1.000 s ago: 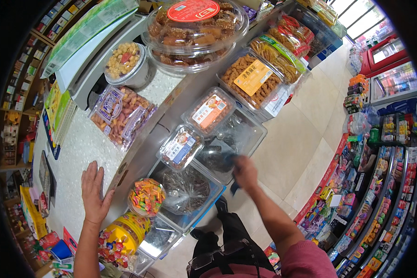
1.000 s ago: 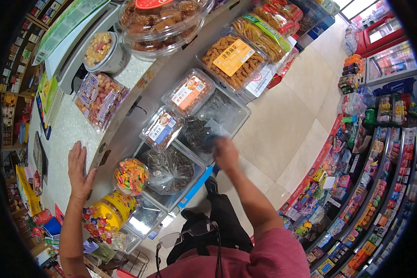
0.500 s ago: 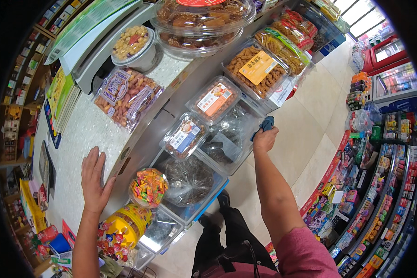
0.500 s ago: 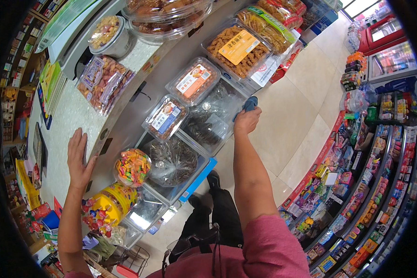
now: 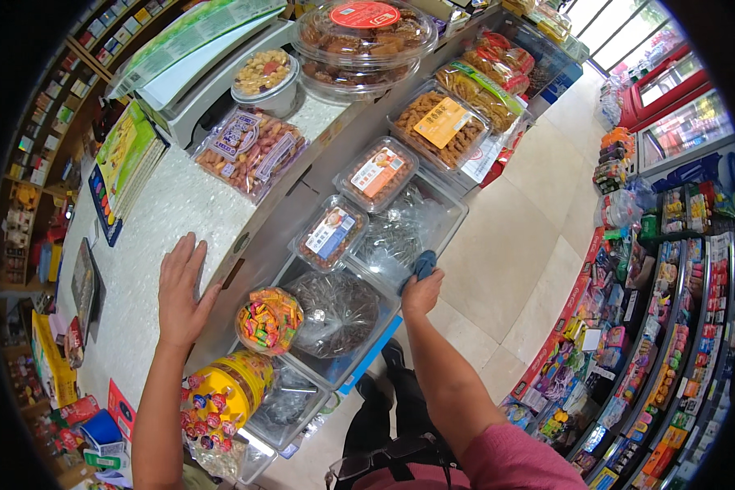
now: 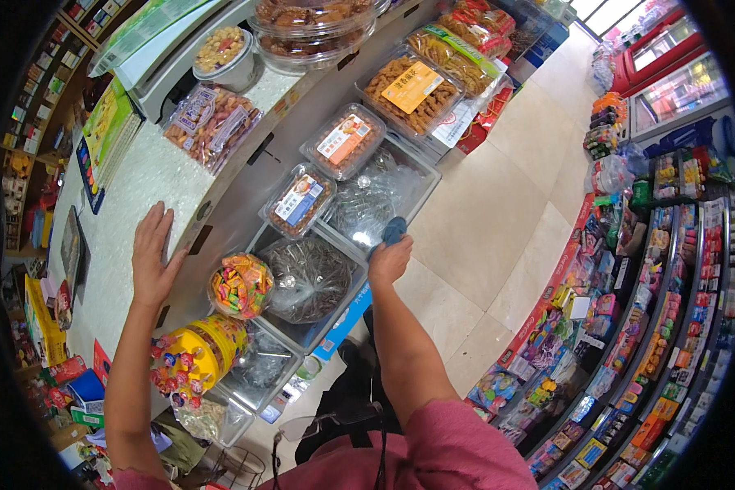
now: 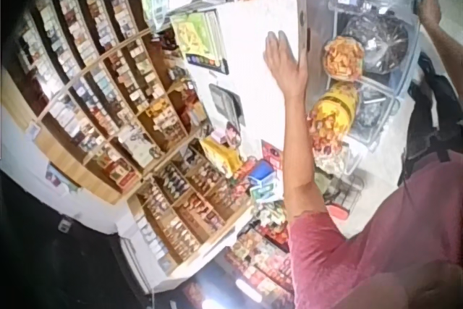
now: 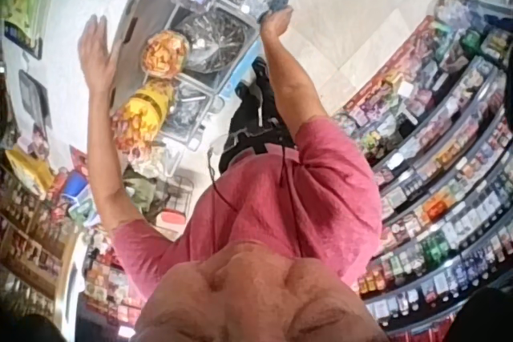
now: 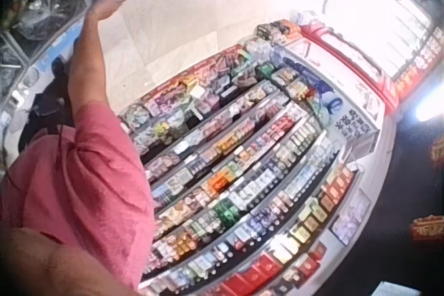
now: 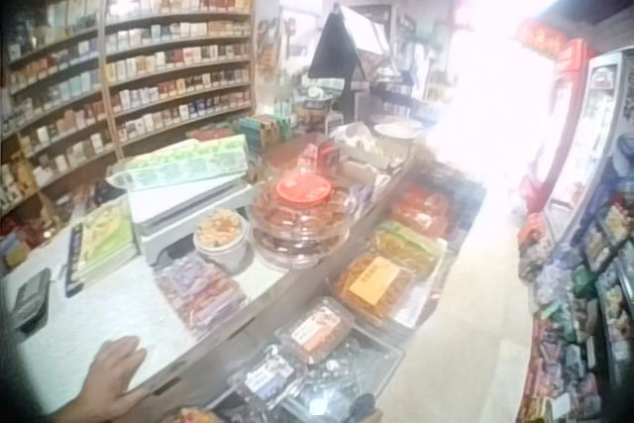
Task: The person wipes the front edge and top surface of a retail counter with a blue cloth, moving items such as a candy display and packaged snacks aside to reach the surface. The person then wipes the counter around a calculator and other items.
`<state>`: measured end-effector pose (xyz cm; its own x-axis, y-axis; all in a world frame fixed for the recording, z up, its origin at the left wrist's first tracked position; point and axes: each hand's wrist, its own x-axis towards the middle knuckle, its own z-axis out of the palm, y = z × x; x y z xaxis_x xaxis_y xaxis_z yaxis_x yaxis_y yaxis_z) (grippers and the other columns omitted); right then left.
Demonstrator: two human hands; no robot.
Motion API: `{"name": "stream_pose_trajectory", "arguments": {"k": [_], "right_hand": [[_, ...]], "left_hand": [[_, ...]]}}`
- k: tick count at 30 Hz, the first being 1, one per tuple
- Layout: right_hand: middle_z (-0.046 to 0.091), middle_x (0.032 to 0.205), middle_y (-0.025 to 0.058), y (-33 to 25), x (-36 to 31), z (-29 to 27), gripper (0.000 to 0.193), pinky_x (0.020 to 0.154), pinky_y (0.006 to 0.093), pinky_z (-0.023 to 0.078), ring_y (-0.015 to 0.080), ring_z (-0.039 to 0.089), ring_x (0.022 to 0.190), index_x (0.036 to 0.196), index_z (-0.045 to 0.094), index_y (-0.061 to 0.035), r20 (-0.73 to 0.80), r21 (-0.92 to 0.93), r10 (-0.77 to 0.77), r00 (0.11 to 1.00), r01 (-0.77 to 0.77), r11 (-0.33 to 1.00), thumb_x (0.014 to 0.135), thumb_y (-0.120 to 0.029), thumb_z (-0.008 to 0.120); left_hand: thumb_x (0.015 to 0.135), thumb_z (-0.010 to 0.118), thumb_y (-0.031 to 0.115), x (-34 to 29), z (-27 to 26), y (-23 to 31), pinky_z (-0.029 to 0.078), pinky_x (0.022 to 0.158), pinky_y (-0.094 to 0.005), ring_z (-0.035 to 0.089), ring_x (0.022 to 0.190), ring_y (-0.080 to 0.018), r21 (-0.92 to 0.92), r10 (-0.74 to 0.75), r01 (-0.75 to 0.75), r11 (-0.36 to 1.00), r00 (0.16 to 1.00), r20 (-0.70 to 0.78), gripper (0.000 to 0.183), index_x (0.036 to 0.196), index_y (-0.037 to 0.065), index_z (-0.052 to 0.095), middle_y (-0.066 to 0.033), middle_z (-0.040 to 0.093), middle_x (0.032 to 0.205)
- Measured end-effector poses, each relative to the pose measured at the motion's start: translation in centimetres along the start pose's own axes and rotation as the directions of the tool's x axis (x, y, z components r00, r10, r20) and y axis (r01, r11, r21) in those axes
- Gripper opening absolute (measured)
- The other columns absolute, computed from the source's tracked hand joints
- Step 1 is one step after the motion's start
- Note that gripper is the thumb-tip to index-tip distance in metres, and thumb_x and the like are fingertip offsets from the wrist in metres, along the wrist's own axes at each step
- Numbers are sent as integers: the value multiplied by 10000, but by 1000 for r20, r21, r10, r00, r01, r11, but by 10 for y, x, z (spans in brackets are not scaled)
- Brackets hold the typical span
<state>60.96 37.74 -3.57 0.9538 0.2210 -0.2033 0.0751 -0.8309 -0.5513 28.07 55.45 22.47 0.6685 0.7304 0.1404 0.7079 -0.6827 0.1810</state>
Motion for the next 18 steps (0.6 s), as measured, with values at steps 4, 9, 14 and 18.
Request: {"name": "stream_pose_trajectory", "arguments": {"k": [4,9,14,18], "right_hand": [[614,1129,199,18,-26,-10,476,860,481,488,403,605,1043,1196,454,-55,139,-16,-54,989,57,998,792,-143,691],[672,976,250,53,-19,-61,392,821,482,504,428,642,962,1096,571,-79,649,-130,-261,715,442,887,743,-220,669],[649,1062,206,92,-10,-115,414,864,469,506,387,633,1001,1119,613,-89,339,-151,-128,932,188,971,733,-199,712],[626,1090,203,94,21,-135,425,896,453,495,382,612,1037,1145,629,-90,345,-63,-168,923,202,977,740,-191,706]], "left_hand": [[776,717,123,-1,2,-2,270,1152,-449,385,1375,-364,17,49,-48,999,997,-58,683,1412,66,475,-169,419,1494],[831,684,200,-2,2,-4,236,1151,-508,351,1394,-367,-27,49,-50,998,998,-43,636,1415,69,468,-179,403,1497],[829,681,200,-5,0,-3,231,1155,-508,352,1393,-362,-25,34,-35,999,998,-51,637,1415,69,467,-177,400,1498],[824,685,208,-2,2,-3,229,1157,-513,344,1397,-361,-11,17,-18,1000,999,-40,649,1418,70,462,-174,393,1504]]}}
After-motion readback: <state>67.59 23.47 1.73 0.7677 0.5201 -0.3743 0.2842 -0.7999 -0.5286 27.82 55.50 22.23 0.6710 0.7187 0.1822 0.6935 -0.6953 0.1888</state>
